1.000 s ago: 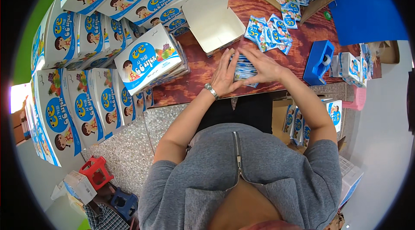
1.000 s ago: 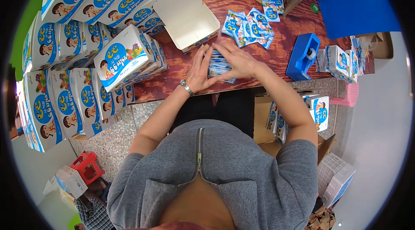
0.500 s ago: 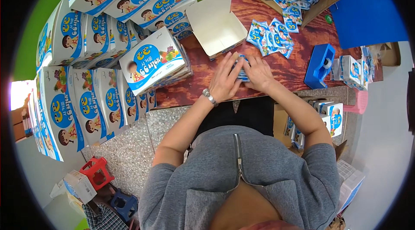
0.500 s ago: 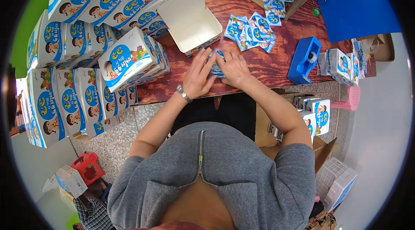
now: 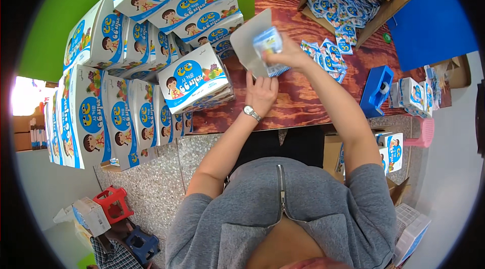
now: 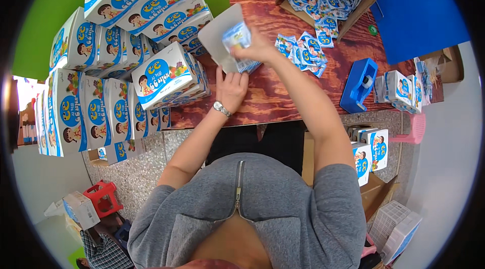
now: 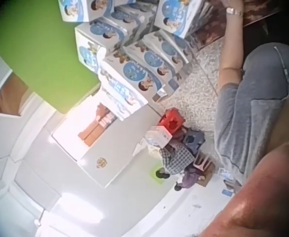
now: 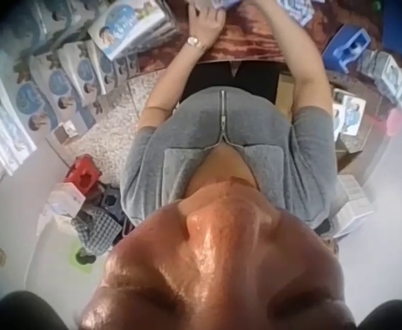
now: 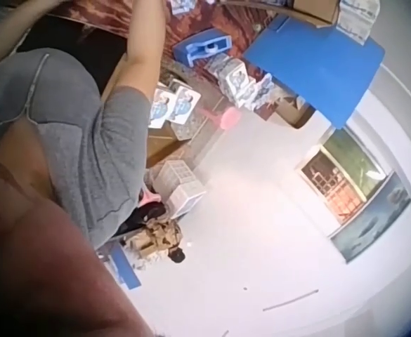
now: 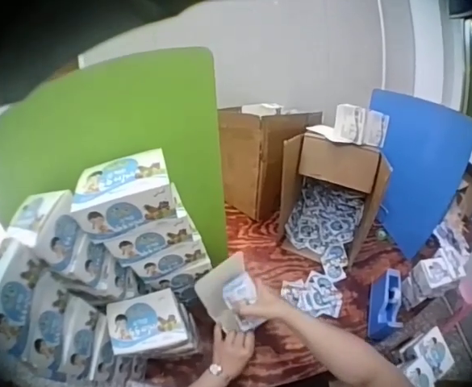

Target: Packing individual product sachets into small cardboard boxes at a packing station.

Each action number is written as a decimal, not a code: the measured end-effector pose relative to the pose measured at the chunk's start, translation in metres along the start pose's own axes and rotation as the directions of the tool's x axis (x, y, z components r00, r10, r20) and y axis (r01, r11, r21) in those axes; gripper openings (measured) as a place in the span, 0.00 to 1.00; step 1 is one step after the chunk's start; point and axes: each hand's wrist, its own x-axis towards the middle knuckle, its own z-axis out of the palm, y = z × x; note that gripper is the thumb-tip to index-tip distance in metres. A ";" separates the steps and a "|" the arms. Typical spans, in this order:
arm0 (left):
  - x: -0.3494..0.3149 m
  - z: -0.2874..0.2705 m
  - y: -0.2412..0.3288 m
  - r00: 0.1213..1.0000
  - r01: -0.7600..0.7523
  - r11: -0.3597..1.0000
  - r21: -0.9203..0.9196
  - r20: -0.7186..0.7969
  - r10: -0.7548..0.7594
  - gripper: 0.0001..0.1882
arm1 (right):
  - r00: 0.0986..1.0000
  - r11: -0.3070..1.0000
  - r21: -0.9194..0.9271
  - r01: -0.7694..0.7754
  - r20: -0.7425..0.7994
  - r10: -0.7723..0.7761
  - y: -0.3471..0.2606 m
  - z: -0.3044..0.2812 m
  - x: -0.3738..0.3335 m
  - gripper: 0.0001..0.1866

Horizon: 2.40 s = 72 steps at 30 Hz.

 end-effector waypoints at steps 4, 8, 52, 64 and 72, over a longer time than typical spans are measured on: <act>-0.007 -0.003 0.017 0.978 -0.131 0.985 -0.111 -0.178 0.110 0.12 | 0.999 0.708 -0.706 -0.018 0.010 0.036 0.004 0.030 0.002 0.54; -0.013 0.000 0.016 0.981 -0.189 0.963 -0.193 -0.085 0.175 0.13 | 0.999 0.600 -0.800 -0.006 0.023 0.041 0.003 0.061 -0.009 0.55; 0.005 0.060 0.057 0.924 0.370 0.658 -0.656 0.331 -0.191 0.37 | 0.901 0.507 -0.750 0.426 0.403 -0.160 0.079 -0.080 -0.103 0.35; -0.021 0.049 0.051 0.930 0.328 0.202 -0.923 0.278 -0.239 0.53 | 0.954 0.578 -0.766 0.281 0.156 -0.257 0.073 -0.031 -0.135 0.29; -0.015 0.051 0.066 0.967 0.234 0.397 -0.888 0.169 -0.192 0.48 | 0.965 0.855 -0.463 0.235 0.007 -0.261 0.087 -0.039 -0.151 0.41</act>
